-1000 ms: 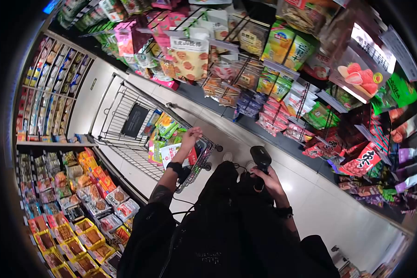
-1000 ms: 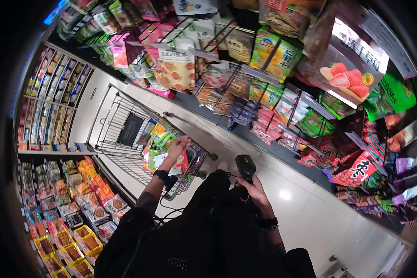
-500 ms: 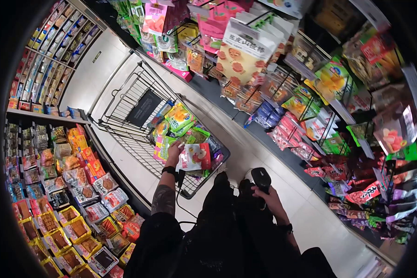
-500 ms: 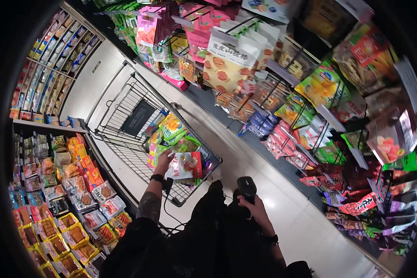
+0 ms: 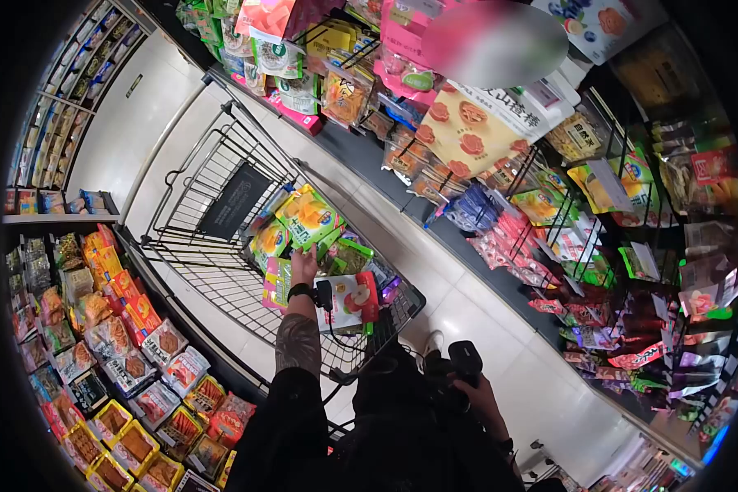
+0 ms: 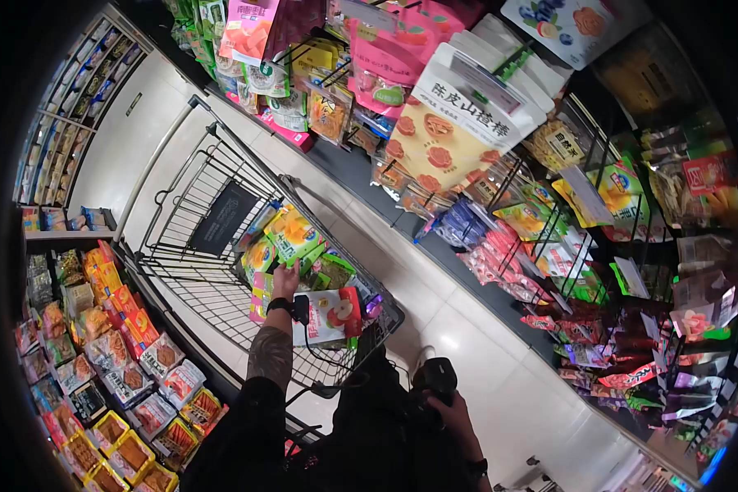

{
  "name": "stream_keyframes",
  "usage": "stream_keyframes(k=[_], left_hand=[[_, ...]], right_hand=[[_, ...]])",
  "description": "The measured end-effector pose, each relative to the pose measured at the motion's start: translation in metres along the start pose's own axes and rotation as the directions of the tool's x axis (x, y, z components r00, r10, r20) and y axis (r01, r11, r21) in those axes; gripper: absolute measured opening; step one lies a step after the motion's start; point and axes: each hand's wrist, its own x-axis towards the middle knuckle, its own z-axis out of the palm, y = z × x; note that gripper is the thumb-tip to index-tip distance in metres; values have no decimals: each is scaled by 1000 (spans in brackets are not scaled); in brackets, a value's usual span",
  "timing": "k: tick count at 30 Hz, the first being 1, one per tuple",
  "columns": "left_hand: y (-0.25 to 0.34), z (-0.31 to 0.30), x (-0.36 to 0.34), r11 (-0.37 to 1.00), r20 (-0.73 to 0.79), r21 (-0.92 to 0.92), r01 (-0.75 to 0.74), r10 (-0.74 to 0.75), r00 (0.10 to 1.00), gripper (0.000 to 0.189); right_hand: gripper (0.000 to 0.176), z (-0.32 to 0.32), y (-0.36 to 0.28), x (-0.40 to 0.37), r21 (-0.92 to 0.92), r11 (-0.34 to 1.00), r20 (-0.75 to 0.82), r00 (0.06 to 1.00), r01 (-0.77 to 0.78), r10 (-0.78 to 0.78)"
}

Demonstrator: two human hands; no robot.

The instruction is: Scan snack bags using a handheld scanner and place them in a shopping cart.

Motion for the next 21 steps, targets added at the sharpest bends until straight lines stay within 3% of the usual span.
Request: stream_keyframes(k=[4, 7, 10, 13, 14, 17, 18, 20, 21], left_hand=[[-2, 1, 21, 987, -81, -153, 56, -69, 994, 62], [-6, -2, 36, 980, -144, -196, -21, -7, 990, 54], [-11, -9, 57, 993, -177, -35, -117, 109, 978, 42], [-4, -14, 65, 996, -43, 6, -87, 87, 995, 35], [-6, -4, 54, 991, -130, -36, -127, 121, 984, 30], [6, 6, 45, 951, -150, 246, -189, 230, 962, 23], [3, 9, 39, 868, -71, 388, -310, 363, 929, 19], [19, 8, 19, 546, 165, 667, -507, 555, 815, 22], [26, 10, 7, 509, 204, 713, -483, 508, 837, 27]], right_hand=[[37, 6, 4, 7, 17, 1000, -36, 999, -25, 25], [38, 11, -1, 6, -14, 999, -45, 998, -49, 48], [37, 15, -10, 1, -53, 997, -76, 996, -60, 56], [34, 12, -8, -1, -63, 997, -100, 995, -33, 27], [33, 12, -9, -2, -66, 997, -111, 993, -37, 29], [33, 20, -24, -4, -57, 997, -112, 993, -49, 42], [33, 24, -29, -5, -40, 998, -101, 994, -46, 42], [32, 31, -36, -1, -14, 999, -49, 998, -32, 31], [31, 31, -36, 2, -6, 1000, -26, 1000, -16, 16]])
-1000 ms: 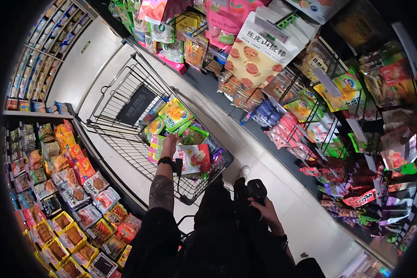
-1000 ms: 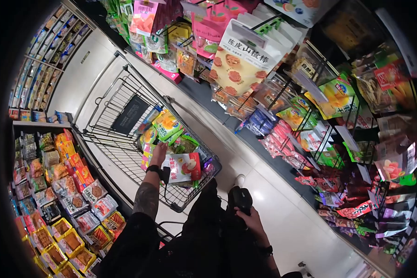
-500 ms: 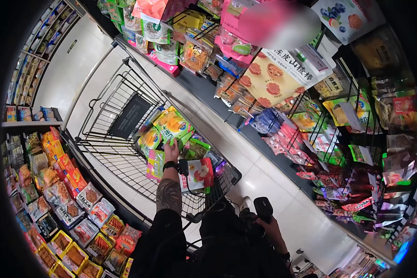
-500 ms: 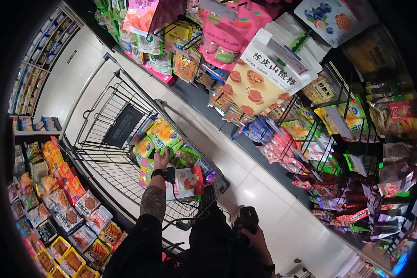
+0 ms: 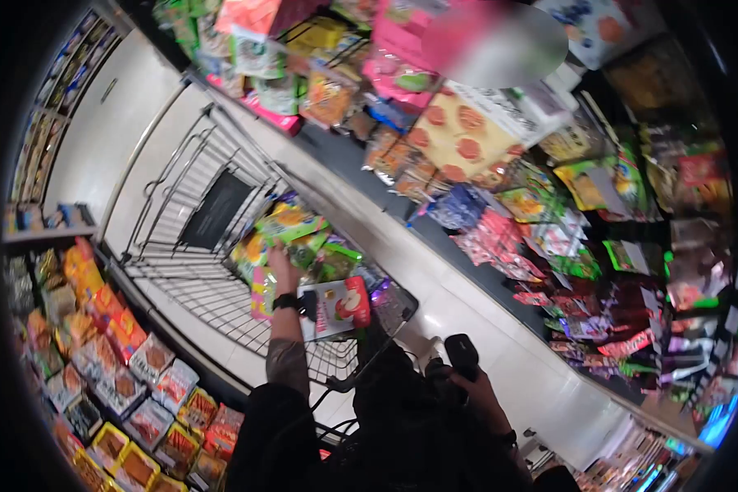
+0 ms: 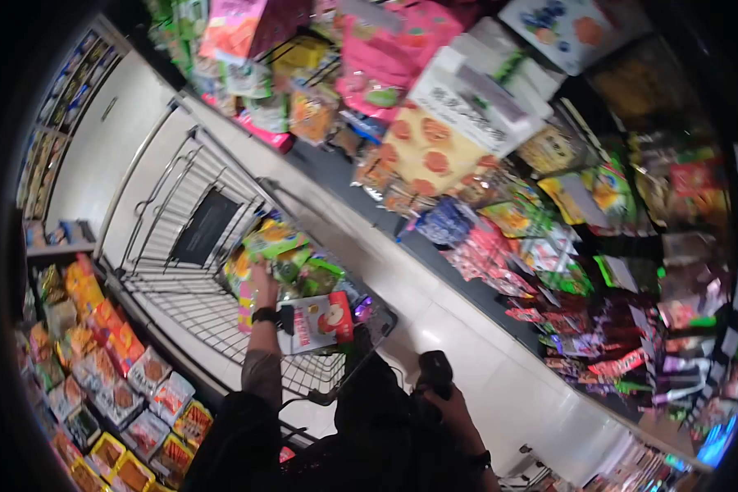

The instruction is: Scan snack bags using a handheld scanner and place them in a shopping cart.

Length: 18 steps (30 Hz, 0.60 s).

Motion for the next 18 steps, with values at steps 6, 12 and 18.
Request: stream_keyframes(k=[6, 12, 18], left_hand=[[109, -22, -64, 850, 351, 392, -351, 215, 911, 41], [290, 10, -214, 606, 639, 350, -714, 403, 655, 19], [384, 60, -310, -210, 747, 248, -946, 664, 48, 17]], right_hand=[[23, -23, 32, 23, -76, 989, 100, 988, 128, -121], [20, -31, -4, 13, 40, 963, 17, 964, 265, -266], [21, -79, -9, 16, 194, 895, 16, 911, 401, -412]])
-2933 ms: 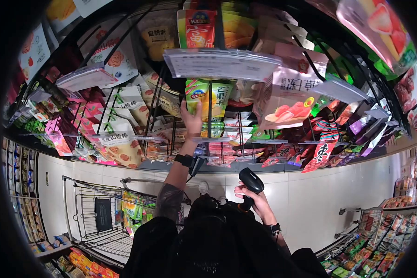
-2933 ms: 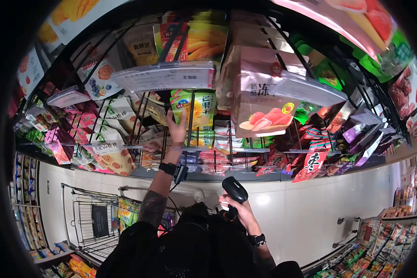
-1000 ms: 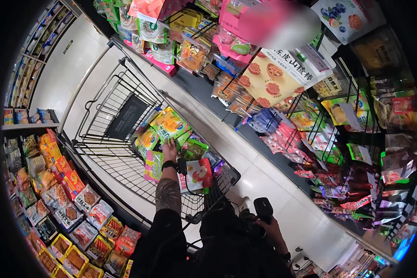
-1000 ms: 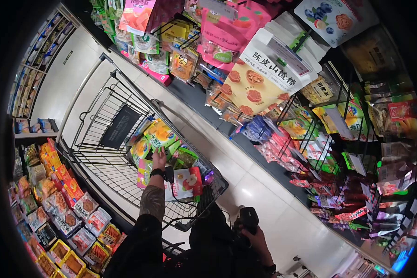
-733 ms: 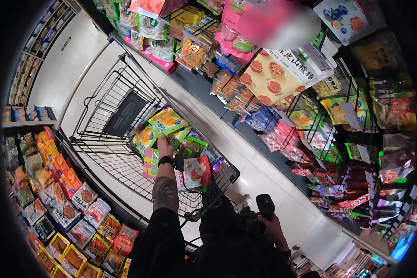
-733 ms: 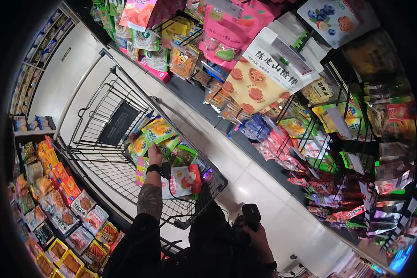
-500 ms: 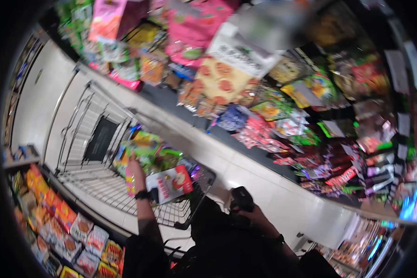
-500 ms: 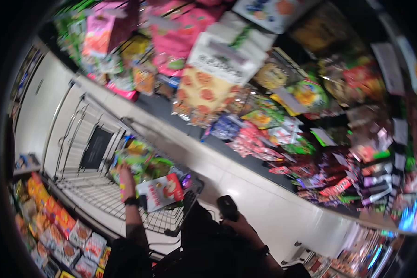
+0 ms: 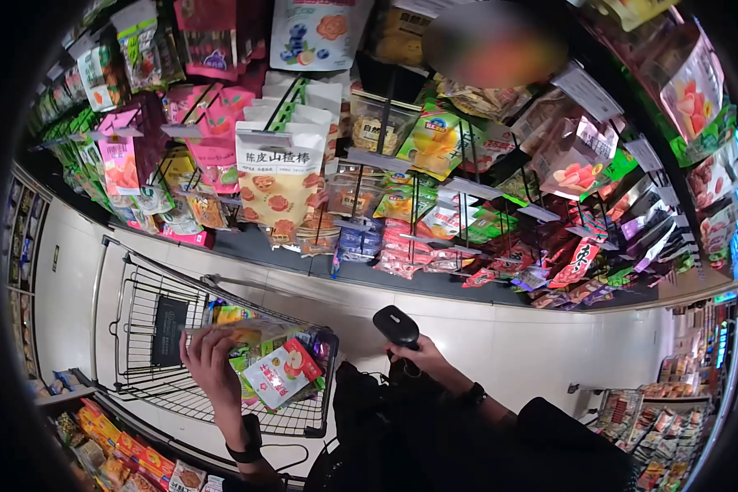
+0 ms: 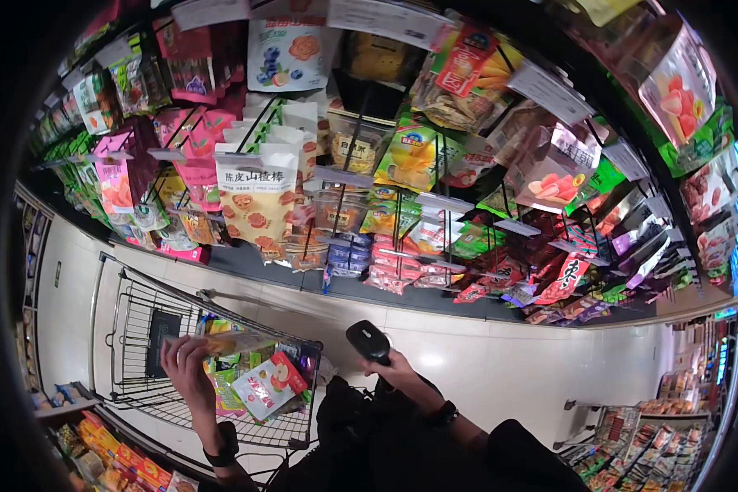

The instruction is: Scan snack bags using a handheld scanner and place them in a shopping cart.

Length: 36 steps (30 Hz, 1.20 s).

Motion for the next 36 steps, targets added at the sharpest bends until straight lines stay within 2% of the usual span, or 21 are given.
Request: stream_keyframes(k=[1, 2, 4, 7, 10, 12, 13, 15, 16, 18, 20, 21, 23, 25, 26, 28, 30, 31, 34, 35, 36], left_hand=[[6, 2, -2, 1000, -11, 27, 16, -16, 1000, 11], [18, 5, 4, 989, -119, -140, 42, -59, 991, 11], [51, 7, 29, 895, -285, -442, 57, -200, 938, 11], [91, 10, 58, 642, -284, -765, 48, -404, 870, 5], [157, 13, 97, 411, -260, -911, -6, -565, 783, 8], [158, 28, 104, -70, -38, -990, -120, -696, 717, 15], [157, 37, 107, -252, 42, -954, -160, -644, 764, 14], [169, 51, 115, -456, 62, -868, -196, -492, 868, 20], [181, 58, 122, -482, -3, -850, -214, -401, 916, 32], [205, 58, 135, -540, 35, -827, -157, -328, 944, 45], [231, 41, 148, -601, 263, -799, -8, -362, 894, 45], [238, 40, 155, -510, 283, -860, 16, -451, 847, 34], [255, 51, 162, -371, 53, -914, -161, -503, 863, 16], [266, 55, 175, -216, -131, -948, -232, -403, 906, 15], [289, 54, 177, 39, -164, -985, -170, -536, 828, 15], [289, 58, 176, 535, -324, -837, -116, -314, 892, 14], [284, 48, 180, 798, -296, -578, -171, -9, 955, 11], [286, 40, 182, 857, -222, -478, -194, 95, 970, 11], [292, 42, 191, 908, -54, -323, -268, 265, 963, 14], [294, 46, 191, 909, -38, -319, -267, 269, 962, 17], [296, 51, 193, 904, -27, -329, -273, 280, 960, 17]], right_hand=[[26, -7, -9, -1, 27, 996, 1, 997, 80, -80], [27, -18, -11, 2, 13, 986, 18, 986, 167, -167], [33, -39, -26, 4, 108, 985, 48, 989, 132, -138], [33, -68, -79, -14, 118, 982, 79, 985, 146, -156], [29, -108, -95, -24, 87, 965, 85, 963, 249, -256], [30, -129, -115, -31, 124, 936, 138, 929, 329, -344], [29, -142, -122, -35, 102, 940, 197, 919, 327, -341], [27, -162, -138, -47, 85, 944, 313, 891, 320, -330], [26, -169, -144, -54, 55, 958, 337, 898, 280, -282], [25, -179, -153, -60, -13, 976, 384, 902, 220, -198], [25, -185, -154, -61, -3, 978, 412, 892, 207, -187], [25, -187, -154, -61, -12, 981, 422, 890, 192, -169], [27, -194, -157, -60, -66, 986, 441, 891, 155, -111], [29, -201, -163, -58, -153, 981, 447, 893, 121, -40], [30, -204, -163, -56, -119, 981, 411, 907, 151, -90], [31, -213, -165, -55, -69, 973, 325, 927, 218, -185], [36, -222, -175, -60, -17, 982, 275, 945, 189, -178], [39, -225, -181, -61, 6, 984, 255, 951, 179, -174], [51, -224, -188, -55, -74, 796, 227, 787, 601, -573], [52, -223, -195, -51, -15, 837, 335, 791, 547, -511], [50, -219, -194, -47, -83, 765, 329, 743, 638, -583]])
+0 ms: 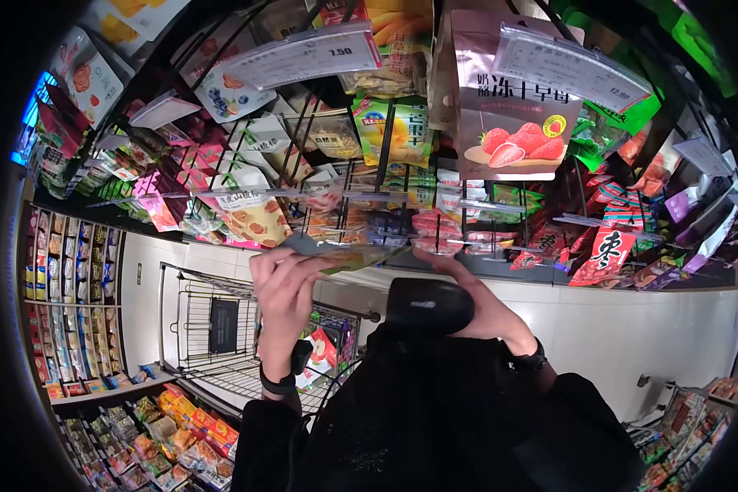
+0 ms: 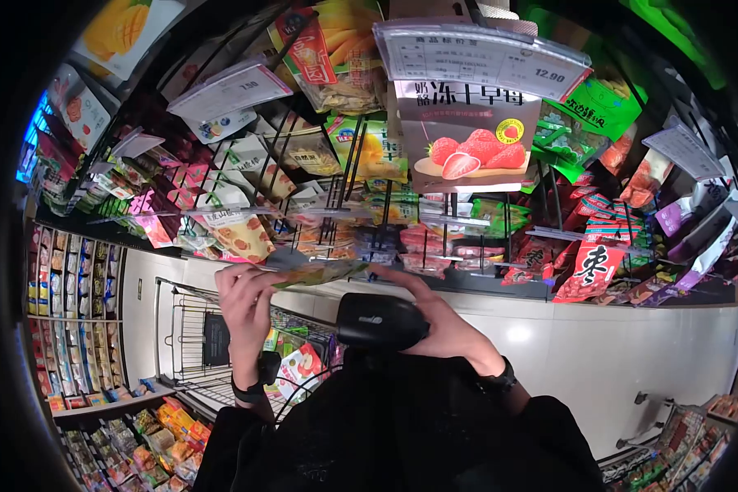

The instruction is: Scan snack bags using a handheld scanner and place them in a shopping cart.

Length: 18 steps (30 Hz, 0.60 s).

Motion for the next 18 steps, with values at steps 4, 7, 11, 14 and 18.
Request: stream_keyframes(k=[4, 7, 11, 14, 18], left_hand=[[-1, 13, 16, 993, 64, -117, 5, 3, 998, 18], [-5, 21, 24, 949, 162, -296, 104, -57, 985, 16], [-5, 31, 27, 896, 246, -417, 153, -51, 968, 19], [-2, 31, 28, 913, 204, -383, 138, -62, 977, 21], [-16, 31, 18, 834, 167, -469, 291, -239, 956, 20]], right_hand=[[38, 14, 16, 19, -219, 959, 20, 984, 178, -178], [44, 21, 17, 24, -200, 966, 3, 987, 161, -164], [51, 30, 19, 24, -146, 987, -10, 998, 61, -63], [53, 35, 23, 20, -177, 984, -36, 999, 12, -18], [57, 41, 35, 18, -195, 980, -81, 995, 45, -62]])
